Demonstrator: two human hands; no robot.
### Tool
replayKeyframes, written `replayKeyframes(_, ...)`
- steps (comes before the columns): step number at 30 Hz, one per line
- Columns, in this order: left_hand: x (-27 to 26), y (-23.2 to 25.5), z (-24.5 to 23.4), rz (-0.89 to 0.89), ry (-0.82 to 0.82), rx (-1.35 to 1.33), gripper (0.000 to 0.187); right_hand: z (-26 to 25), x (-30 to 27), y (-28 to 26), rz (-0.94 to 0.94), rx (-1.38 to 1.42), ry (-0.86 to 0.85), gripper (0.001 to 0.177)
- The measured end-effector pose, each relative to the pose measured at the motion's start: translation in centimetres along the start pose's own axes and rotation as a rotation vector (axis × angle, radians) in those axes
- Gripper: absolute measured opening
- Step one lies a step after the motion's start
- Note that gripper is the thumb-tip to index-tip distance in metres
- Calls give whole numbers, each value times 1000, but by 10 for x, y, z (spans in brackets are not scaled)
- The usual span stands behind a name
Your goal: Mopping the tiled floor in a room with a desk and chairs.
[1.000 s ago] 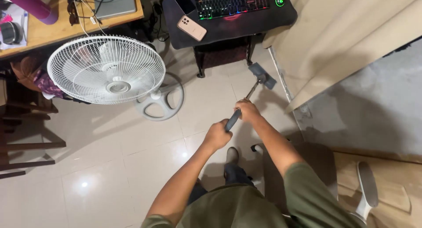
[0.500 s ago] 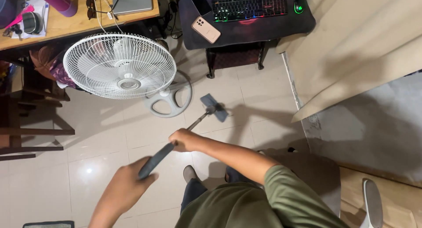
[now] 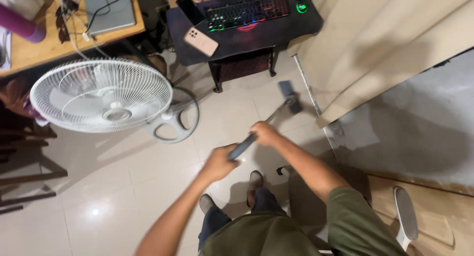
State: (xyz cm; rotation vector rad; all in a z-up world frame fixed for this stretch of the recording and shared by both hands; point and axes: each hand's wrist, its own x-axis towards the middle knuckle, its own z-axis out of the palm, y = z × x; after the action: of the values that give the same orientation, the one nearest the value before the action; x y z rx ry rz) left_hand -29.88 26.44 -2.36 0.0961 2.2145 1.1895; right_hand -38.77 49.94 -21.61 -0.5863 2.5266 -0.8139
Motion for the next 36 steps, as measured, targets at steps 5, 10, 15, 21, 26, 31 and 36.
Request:
replayKeyframes(5, 41, 33, 52, 37, 15, 141, 44, -13, -23, 64, 6, -58, 196, 8)
replayKeyframes(10, 29, 63, 59, 22, 17, 207, 53, -27, -34, 61, -145, 68, 215, 8)
replayKeyframes(15, 59, 53, 77, 61, 126, 258, 46, -22, -25, 83, -75, -6, 470, 6)
replayKeyframes(21, 45, 70, 79, 53, 47, 258, 50, -28, -45, 79, -16, 50, 274, 19)
replayKeyframes(26, 79, 51, 85, 103, 97, 264, 46, -4, -15, 124, 79, -41, 362, 17)
replayKeyframes(31, 5, 76, 13, 33, 51, 299, 45, 51, -10, 85, -39, 421, 284, 16)
replayKeyframes(36, -73, 124, -32, -212, 2, 376, 43, -21, -37, -108, -65, 301, 339, 34)
